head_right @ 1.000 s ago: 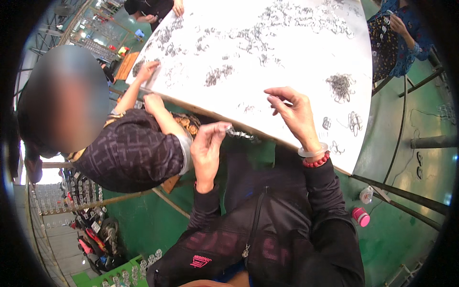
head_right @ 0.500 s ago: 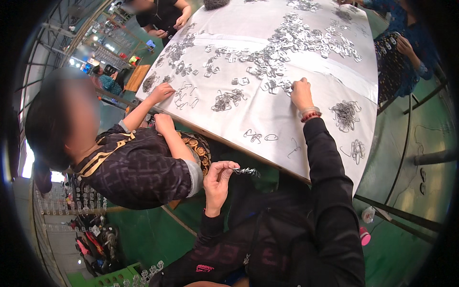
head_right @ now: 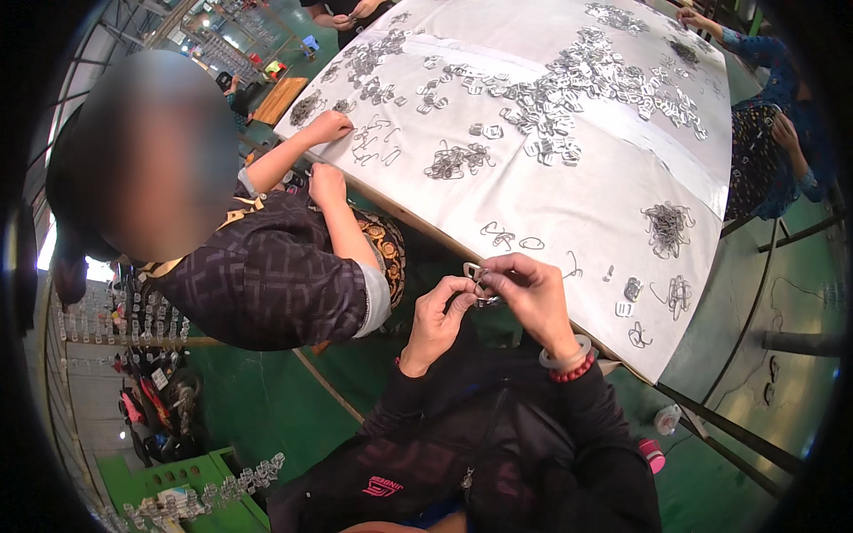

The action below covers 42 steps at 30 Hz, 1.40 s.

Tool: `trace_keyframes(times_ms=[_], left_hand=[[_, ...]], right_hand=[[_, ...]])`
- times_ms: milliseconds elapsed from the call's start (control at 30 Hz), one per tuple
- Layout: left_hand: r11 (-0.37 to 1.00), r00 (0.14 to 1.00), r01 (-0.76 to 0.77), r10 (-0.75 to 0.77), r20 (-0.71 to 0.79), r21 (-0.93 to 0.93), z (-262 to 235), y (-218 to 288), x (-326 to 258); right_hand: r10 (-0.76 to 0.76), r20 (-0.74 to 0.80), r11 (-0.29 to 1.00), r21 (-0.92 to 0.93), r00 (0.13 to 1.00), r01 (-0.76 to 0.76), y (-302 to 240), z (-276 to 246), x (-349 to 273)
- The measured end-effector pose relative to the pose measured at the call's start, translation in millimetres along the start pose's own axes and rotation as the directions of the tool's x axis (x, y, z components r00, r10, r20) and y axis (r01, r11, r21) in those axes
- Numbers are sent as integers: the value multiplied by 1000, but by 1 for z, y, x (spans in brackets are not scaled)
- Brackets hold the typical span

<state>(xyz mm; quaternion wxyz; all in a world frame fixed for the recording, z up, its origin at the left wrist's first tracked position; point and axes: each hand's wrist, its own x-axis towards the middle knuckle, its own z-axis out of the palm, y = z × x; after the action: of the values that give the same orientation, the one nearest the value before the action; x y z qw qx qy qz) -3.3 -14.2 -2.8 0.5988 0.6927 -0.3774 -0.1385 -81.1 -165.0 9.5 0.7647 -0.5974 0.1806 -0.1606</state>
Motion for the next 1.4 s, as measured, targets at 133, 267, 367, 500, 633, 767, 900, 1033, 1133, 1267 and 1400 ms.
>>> trace_keyframes(times_ms=[133,267,367,500,633,767,900,1033,1133,1267,1400], left_hand=[[1000,999,-10,10,-42,6,-1,2,-3],[997,998,-7,12,-61,83,-2,-5,-8],[998,999,33,-31,-31,57,-2,-13,-11],[955,986,7,-55,-156,-298,-1,-25,-6],[954,911,296,-298,-285,-50,-21,-60,38],[849,959,116,40,-281,515,-27,-113,119],[634,982,51,110,-155,771,-22,-138,156],[572,997,72,-10,-81,817,-15,-140,156],[633,999,12,27,-38,774,-15,-132,135],[914,983,183,-163,-87,363,-18,-101,100],[988,978,150,-142,-151,40,-17,-43,58]], right_hand=[[-91,17,995,-41,996,92,-11,10,-8],[-118,22,992,-52,993,119,-8,11,-8],[-108,41,991,90,993,104,-3,12,-10],[-73,31,989,128,997,68,0,12,-11],[-75,79,986,155,994,62,3,9,-11],[-43,147,984,177,988,16,9,6,-10],[-41,158,981,193,987,10,12,3,-8],[-60,163,987,154,985,34,11,0,-7],[-51,155,988,151,987,27,10,1,-9],[-46,122,988,152,992,27,9,3,-14],[-41,103,990,140,994,26,7,5,-18]])
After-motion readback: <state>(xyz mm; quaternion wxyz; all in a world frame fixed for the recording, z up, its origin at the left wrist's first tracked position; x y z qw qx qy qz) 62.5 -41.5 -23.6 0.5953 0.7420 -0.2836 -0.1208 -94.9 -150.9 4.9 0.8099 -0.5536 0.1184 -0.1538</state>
